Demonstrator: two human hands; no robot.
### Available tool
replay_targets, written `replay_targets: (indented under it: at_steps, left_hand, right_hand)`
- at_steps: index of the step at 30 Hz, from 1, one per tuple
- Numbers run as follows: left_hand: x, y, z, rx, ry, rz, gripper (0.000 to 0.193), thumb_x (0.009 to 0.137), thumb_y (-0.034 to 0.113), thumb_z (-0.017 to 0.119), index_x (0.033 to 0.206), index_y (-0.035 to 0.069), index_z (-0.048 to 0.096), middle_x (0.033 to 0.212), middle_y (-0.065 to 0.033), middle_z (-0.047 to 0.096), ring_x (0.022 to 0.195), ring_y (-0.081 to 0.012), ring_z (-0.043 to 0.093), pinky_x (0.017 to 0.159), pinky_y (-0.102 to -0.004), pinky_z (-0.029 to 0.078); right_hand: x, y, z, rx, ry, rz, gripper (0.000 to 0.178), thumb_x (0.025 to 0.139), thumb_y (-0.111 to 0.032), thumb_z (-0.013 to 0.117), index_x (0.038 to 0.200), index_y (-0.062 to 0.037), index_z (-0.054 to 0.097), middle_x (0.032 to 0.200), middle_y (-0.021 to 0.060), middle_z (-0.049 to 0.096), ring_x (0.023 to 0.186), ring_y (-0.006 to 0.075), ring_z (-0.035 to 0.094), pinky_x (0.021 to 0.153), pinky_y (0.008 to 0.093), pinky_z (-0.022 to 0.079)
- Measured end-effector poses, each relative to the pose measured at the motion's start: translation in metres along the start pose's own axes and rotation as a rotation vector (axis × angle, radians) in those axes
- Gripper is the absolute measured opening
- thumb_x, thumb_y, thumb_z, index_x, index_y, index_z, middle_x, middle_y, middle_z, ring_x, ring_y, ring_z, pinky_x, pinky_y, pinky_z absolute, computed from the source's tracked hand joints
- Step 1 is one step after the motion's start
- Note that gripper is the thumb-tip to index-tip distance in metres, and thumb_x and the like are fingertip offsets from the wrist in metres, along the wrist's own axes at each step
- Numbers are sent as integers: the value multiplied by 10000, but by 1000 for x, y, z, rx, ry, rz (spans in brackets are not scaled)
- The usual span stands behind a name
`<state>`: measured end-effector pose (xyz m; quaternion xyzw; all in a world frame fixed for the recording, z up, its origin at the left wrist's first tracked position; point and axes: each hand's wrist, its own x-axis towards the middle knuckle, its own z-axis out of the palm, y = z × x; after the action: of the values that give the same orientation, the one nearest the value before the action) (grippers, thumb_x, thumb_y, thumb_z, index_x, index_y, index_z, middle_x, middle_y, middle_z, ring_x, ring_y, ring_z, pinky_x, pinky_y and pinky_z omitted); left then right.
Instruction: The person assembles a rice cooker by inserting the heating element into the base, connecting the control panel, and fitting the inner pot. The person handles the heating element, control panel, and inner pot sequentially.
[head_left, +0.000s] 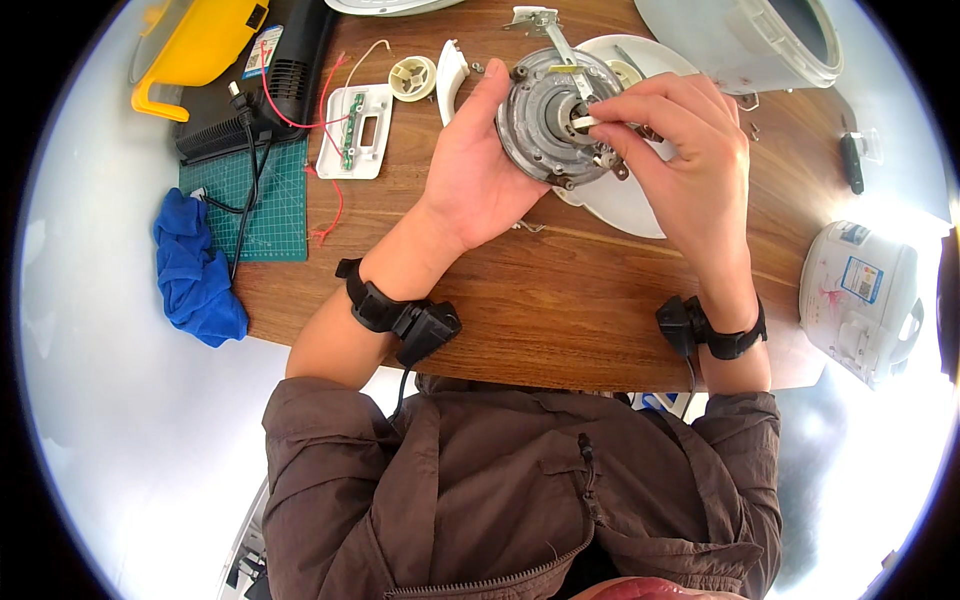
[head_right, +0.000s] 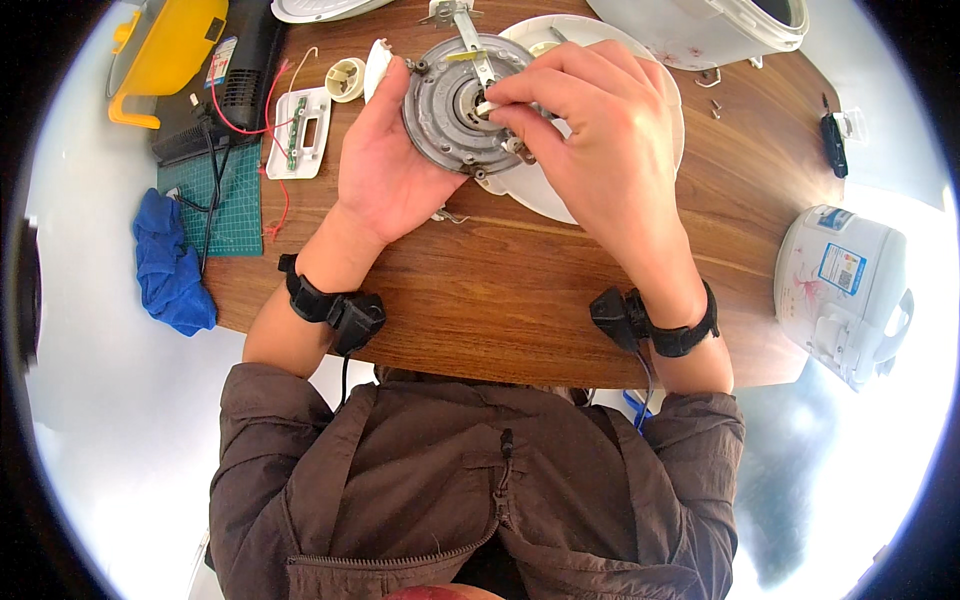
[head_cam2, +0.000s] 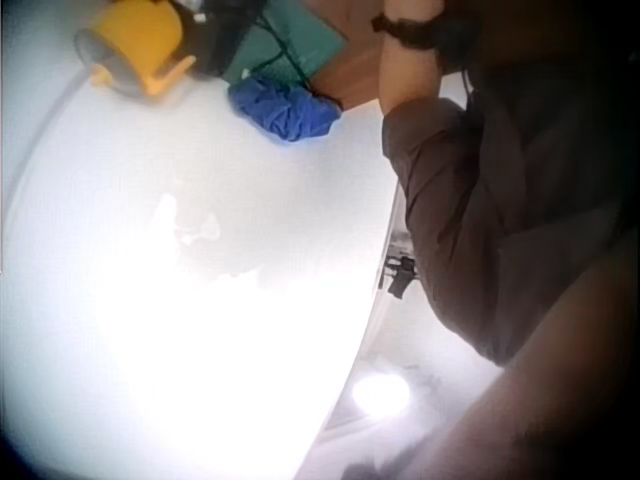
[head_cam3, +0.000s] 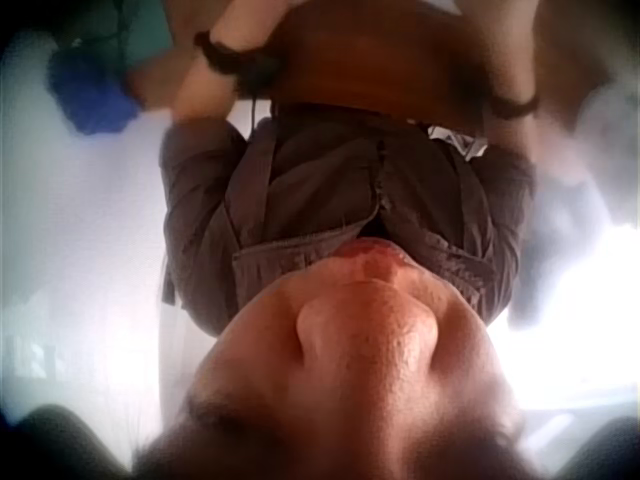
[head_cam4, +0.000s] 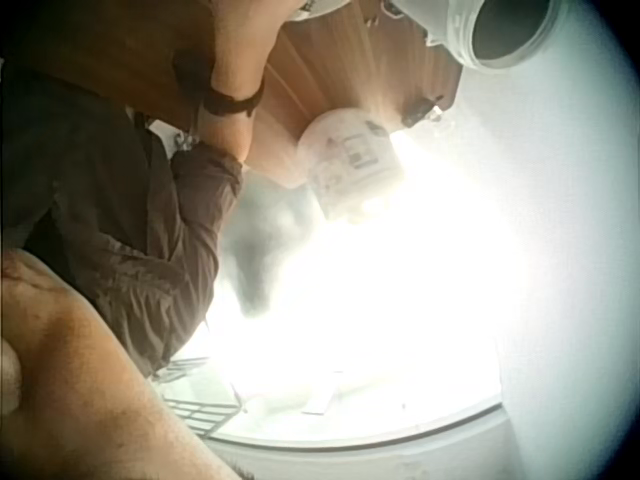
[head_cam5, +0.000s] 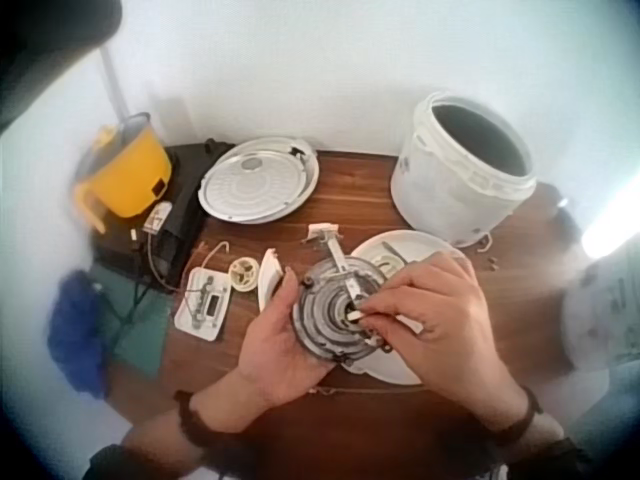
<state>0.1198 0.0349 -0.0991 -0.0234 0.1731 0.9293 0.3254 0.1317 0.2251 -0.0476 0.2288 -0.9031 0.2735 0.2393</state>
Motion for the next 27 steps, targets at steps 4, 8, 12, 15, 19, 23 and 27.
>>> replay_targets:
  at_steps: [4, 8, 12, 15, 19, 23, 27]
  left_hand:
    - [0, -1, 2, 10, 6, 2, 631, 1068, 515, 303, 1428, 14, 437, 1409, -150, 538, 1296, -274, 513, 1128, -449, 370]
    - [0, -1, -1, -4, -3, -7, 637, 1068, 519, 296, 1441, 19, 427, 1423, -147, 527, 1304, -276, 506, 1128, -449, 368]
    - [0, -1, 1, -4, -27, -5, 614, 1071, 511, 299, 1423, 30, 442, 1393, -126, 553, 1271, -253, 533, 1102, -429, 404]
    - [-1, -2, 3, 34, -3, 0, 630, 1074, 505, 279, 1461, 25, 405, 1449, -146, 505, 1330, -281, 485, 1142, -457, 359]
    - [0, -2, 3, 39, 8, 2, 632, 1074, 506, 274, 1460, 23, 406, 1445, -151, 507, 1331, -284, 487, 1137, -459, 369]
    - [1, -1, -12, -147, -169, -41, 628, 1074, 508, 276, 1453, 26, 415, 1434, -152, 518, 1320, -283, 499, 1124, -457, 387]
    - [0, -2, -7, -57, -77, -25, 626, 1073, 511, 281, 1446, 29, 423, 1427, -149, 525, 1312, -280, 506, 1118, -454, 393]
  right_hand:
    - [0, 1, -2, 75, -4, 34, 120, 730, -129, 808, 839, -137, 759, 820, -35, 689, 805, 179, 613, 791, 338, 436]
    - [3, 1, -8, 325, 57, 172, 125, 786, -61, 776, 905, -86, 746, 868, 14, 704, 808, 141, 638, 759, 308, 487]
    - [1, 10, -9, 525, 117, 257, 160, 869, -8, 729, 1025, 3, 697, 1024, 40, 697, 885, 103, 595, 790, 256, 498]
    - [-1, 4, -10, 536, 84, 394, 149, 890, -15, 716, 1034, 17, 695, 1017, 27, 689, 887, 96, 588, 797, 246, 495]
    - [-2, 6, -5, 593, 83, 405, 189, 895, -18, 712, 1083, 1, 707, 1005, 22, 689, 879, 89, 583, 788, 234, 490]
    - [1, 7, -6, 523, 84, 328, 180, 878, -46, 727, 1057, -38, 744, 928, 8, 708, 825, 77, 612, 750, 227, 511]
    - [1, 2, -6, 552, 88, 422, 159, 862, -71, 747, 1019, -51, 759, 871, -3, 721, 793, 73, 626, 734, 228, 521]
